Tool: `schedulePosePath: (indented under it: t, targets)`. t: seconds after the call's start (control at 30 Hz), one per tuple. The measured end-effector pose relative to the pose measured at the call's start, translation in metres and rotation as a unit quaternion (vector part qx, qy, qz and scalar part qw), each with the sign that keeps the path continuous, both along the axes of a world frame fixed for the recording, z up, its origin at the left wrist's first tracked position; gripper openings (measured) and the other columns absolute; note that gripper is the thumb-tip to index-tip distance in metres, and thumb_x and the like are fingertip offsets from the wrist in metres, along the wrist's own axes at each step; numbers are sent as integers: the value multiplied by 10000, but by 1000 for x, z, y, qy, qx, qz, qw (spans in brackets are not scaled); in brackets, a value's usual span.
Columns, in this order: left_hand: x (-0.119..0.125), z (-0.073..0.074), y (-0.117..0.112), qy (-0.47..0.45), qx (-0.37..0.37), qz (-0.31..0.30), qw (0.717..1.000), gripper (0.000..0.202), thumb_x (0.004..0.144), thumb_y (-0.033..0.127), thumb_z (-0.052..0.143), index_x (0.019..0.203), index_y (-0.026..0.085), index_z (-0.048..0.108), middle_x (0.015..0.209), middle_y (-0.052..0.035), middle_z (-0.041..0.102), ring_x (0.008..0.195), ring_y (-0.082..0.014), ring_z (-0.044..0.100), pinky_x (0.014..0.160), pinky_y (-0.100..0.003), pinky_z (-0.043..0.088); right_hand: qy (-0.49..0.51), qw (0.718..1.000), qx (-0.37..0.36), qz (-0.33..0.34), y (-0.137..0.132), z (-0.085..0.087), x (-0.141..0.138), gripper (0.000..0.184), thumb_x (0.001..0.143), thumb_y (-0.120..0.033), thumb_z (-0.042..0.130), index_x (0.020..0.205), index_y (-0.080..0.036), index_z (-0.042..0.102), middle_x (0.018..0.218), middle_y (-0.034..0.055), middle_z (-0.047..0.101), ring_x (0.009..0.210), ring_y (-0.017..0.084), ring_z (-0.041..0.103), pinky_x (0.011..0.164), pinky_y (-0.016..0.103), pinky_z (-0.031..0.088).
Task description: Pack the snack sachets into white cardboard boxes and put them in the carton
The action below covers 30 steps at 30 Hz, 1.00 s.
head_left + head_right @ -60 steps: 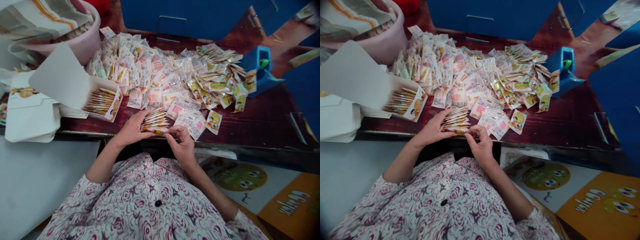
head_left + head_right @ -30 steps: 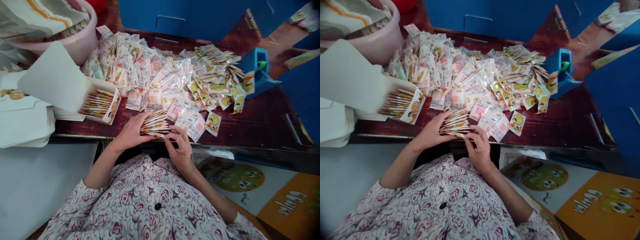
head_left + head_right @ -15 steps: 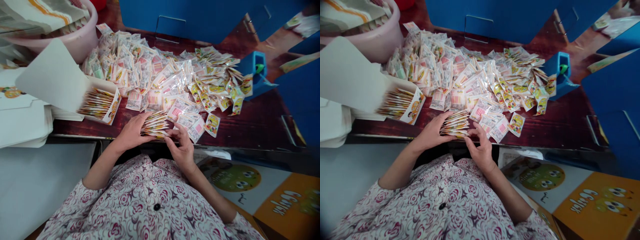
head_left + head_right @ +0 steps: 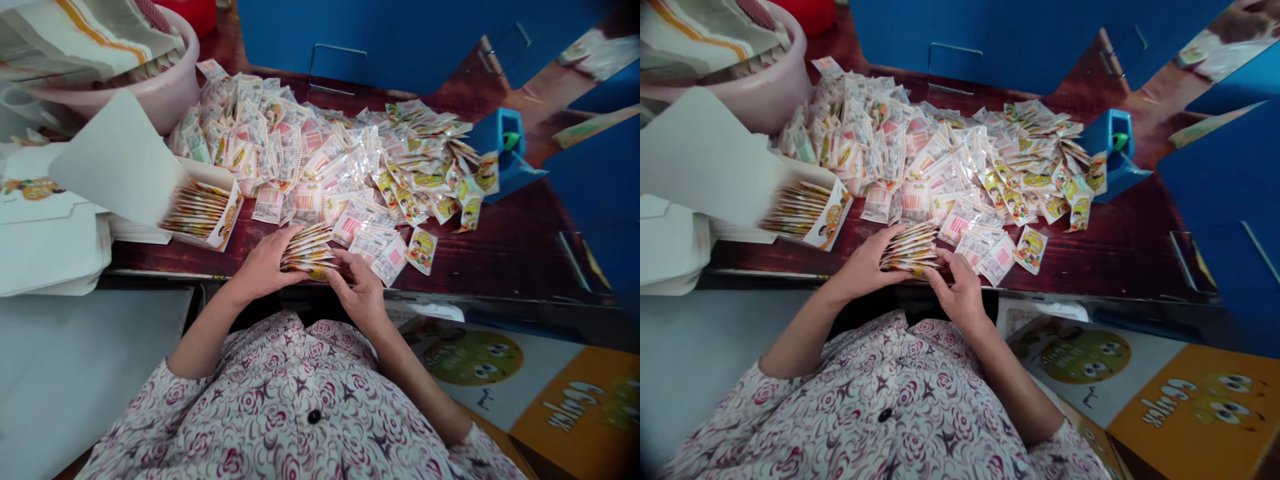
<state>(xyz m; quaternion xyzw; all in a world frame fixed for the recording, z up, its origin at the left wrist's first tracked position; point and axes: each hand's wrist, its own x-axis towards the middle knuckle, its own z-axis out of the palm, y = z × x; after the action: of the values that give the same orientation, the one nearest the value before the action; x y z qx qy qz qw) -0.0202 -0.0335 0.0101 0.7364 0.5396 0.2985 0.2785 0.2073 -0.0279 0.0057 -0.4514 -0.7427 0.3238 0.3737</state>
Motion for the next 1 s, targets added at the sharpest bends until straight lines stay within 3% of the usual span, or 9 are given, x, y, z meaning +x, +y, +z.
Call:
schedulePosePath:
  t: [0.3,0.47,0.53,0.8,0.9,1.0]
  targets:
    - [-1,0,0,-1,-2,1,1000,837,760,432,787,1470,249,383,1461,-169,549,1343,-363,538,1112,-581,445,-16,996,93,-4,2,-2,-1,170,941,-290,632,1090,-216,671,1029,79,720,975,204,687,846,383,596]
    - [0,2,0,-9,-4,0,1000,831,759,438,790,1462,249,389,1459,-169,550,1324,-360,555,1106,-567,454,-10,992,122,3,4,-1,0,161,930,-247,644,1074,-208,703,1321,132,658,1218,248,638,1043,491,532]
    - [0,2,0,-12,-3,1,1000,828,756,436,796,1456,262,390,1463,-162,547,1324,-358,556,1109,-565,452,-1,993,113,15,5,-1,0,162,931,-237,641,1080,-210,699,1343,131,652,1248,247,628,1063,492,526]
    - [0,2,0,-13,0,0,1000,822,756,430,795,1455,279,388,1470,-150,545,1331,-362,550,1112,-579,448,24,999,13,27,7,-4,-1,429,937,-276,628,1356,-222,561,1219,96,713,1100,206,699,993,399,584]
    - [1,2,0,-13,-4,0,1000,826,759,432,793,1460,269,386,1471,-153,544,1328,-359,553,1114,-577,449,17,999,17,47,11,-2,-2,562,935,-275,623,1470,-232,455,1208,96,708,1089,209,694,991,412,582]
    - [0,3,0,-13,-4,2,1000,820,772,438,781,1468,273,381,1472,-149,543,1328,-357,555,1113,-576,454,-13,997,48,62,16,0,-3,545,932,-275,620,1456,-242,476,1210,101,699,1090,224,684,983,443,582]
